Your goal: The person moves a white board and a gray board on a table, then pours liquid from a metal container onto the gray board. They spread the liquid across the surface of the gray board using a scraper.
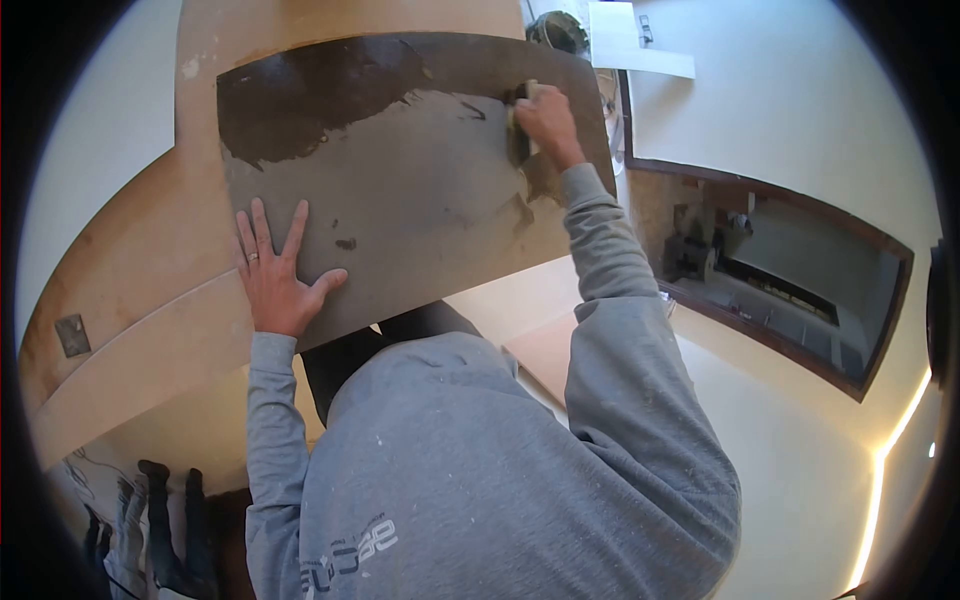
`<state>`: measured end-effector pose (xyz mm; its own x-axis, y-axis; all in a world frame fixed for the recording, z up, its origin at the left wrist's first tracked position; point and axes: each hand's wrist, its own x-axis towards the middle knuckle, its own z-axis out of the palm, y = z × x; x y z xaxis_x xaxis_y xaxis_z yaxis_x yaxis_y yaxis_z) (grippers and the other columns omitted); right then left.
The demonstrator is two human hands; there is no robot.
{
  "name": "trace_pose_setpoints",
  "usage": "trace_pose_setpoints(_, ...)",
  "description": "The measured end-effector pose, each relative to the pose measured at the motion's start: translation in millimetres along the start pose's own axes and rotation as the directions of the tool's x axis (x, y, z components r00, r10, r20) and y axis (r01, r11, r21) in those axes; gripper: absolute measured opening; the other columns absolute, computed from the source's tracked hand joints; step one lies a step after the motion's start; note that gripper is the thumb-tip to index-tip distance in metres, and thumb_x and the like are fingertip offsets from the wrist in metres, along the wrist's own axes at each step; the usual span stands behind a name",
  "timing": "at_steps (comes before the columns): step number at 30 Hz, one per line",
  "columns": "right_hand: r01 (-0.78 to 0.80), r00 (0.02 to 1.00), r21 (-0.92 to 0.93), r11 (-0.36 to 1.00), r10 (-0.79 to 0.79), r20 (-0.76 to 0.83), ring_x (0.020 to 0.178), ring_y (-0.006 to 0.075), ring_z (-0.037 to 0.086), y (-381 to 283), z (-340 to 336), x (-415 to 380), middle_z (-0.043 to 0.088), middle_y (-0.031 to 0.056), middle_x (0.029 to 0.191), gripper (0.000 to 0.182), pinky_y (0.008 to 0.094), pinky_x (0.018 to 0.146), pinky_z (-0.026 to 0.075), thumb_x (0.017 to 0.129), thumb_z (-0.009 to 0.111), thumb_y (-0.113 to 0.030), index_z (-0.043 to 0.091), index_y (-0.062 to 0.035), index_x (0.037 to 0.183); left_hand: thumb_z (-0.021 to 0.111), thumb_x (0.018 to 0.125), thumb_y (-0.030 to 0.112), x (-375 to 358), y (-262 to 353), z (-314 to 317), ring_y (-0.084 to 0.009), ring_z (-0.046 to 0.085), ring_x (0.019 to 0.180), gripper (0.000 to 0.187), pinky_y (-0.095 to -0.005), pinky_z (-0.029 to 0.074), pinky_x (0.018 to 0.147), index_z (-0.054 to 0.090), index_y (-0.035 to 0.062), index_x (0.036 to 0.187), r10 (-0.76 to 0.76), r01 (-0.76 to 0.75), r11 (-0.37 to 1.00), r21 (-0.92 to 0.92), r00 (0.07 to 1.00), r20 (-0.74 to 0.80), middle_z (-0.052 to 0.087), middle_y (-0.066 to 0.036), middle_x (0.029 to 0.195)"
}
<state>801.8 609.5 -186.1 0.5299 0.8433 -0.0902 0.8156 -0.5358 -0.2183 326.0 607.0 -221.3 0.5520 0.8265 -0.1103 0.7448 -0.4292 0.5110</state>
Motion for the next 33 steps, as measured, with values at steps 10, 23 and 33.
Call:
trace_pose_setpoints(10,0.038,0.960,0.110,0.993,-0.067,0.273,0.101,0.0471,0.073,-35,-40,-51,0.076,0.0269,0.105,0.028,0.0514,0.092,0.059,0.086,0.071,-0.020,0.079,-0.0039,0.108,0.091,0.072,0.059,-2,-1,3,-0.0474,0.011,0.165,0.111,-0.0587,0.012,0.133,0.041,0.0364,0.168,0.025,-0.024,0.999,0.043,1.000,-0.009,0.015,-0.022,0.180)
trace_pose_setpoints(23,0.422,0.906,-0.094,0.902,-0.422,0.011,0.109,0.0349,0.069,59,-4,-44,0.077,0.0119,0.110,0.040,0.0465,0.096,0.054,0.081,0.066,-0.002,0.079,-0.0133,0.117,0.091,0.071,0.056,-2,2,4,-0.0490,0.014,0.164,0.112,-0.0592,0.018,0.131,0.041,0.0360,0.168,0.037,-0.036,0.996,0.082,0.999,-0.005,0.017,-0.022,0.180)
trace_pose_setpoints(33,0.399,0.916,0.059,0.915,-0.401,0.019,0.109,0.0373,0.072,69,-54,-134,0.078,0.0137,0.115,0.029,0.0482,0.092,0.054,0.088,0.070,-0.005,0.077,-0.0096,0.116,0.092,0.071,0.057,-1,3,2,-0.0476,0.013,0.165,0.110,-0.0584,0.018,0.132,0.042,0.0370,0.168,0.020,-0.022,0.997,0.077,0.999,0.027,0.015,-0.020,0.180)
